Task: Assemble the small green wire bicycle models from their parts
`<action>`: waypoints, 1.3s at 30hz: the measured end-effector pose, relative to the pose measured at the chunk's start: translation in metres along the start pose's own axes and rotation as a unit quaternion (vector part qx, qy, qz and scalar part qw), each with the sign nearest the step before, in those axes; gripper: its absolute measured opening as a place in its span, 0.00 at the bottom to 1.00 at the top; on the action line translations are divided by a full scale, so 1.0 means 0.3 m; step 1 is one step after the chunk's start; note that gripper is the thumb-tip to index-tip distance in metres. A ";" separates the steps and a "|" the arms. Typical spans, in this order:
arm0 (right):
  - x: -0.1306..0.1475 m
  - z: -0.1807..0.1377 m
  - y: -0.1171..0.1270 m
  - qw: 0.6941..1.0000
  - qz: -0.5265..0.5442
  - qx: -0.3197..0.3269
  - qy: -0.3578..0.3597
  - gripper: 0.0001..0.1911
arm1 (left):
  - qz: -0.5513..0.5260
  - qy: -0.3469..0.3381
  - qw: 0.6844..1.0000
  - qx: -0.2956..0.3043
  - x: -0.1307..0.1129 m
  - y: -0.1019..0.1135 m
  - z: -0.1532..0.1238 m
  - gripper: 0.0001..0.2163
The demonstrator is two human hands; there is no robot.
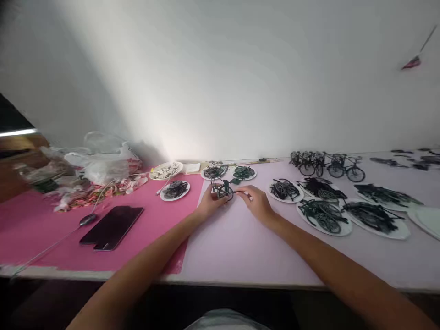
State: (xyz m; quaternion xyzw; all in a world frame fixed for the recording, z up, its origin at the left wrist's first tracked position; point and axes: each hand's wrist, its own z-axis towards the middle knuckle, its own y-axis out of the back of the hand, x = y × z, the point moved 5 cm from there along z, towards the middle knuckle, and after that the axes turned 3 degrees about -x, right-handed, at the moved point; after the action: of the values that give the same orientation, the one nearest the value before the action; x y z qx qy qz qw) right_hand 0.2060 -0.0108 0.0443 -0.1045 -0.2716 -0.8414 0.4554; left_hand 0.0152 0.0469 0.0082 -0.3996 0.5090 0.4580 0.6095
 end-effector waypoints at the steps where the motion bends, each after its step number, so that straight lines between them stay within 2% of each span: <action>1: 0.001 0.000 -0.002 1.000 0.002 0.002 -0.001 0.08 | -0.003 0.003 1.000 0.000 0.004 -0.001 0.001 0.33; 39: 0.003 0.001 -0.004 1.000 -0.002 0.006 0.013 0.08 | 0.021 0.009 1.000 -0.001 0.027 0.012 0.012 0.33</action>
State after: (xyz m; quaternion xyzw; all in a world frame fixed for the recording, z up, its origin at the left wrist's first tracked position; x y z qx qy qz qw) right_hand 0.2044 -0.0107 0.0444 -0.0902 -0.2708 -0.8422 0.4574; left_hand 0.0132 0.0526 0.0008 -0.3939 0.5222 0.4672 0.5949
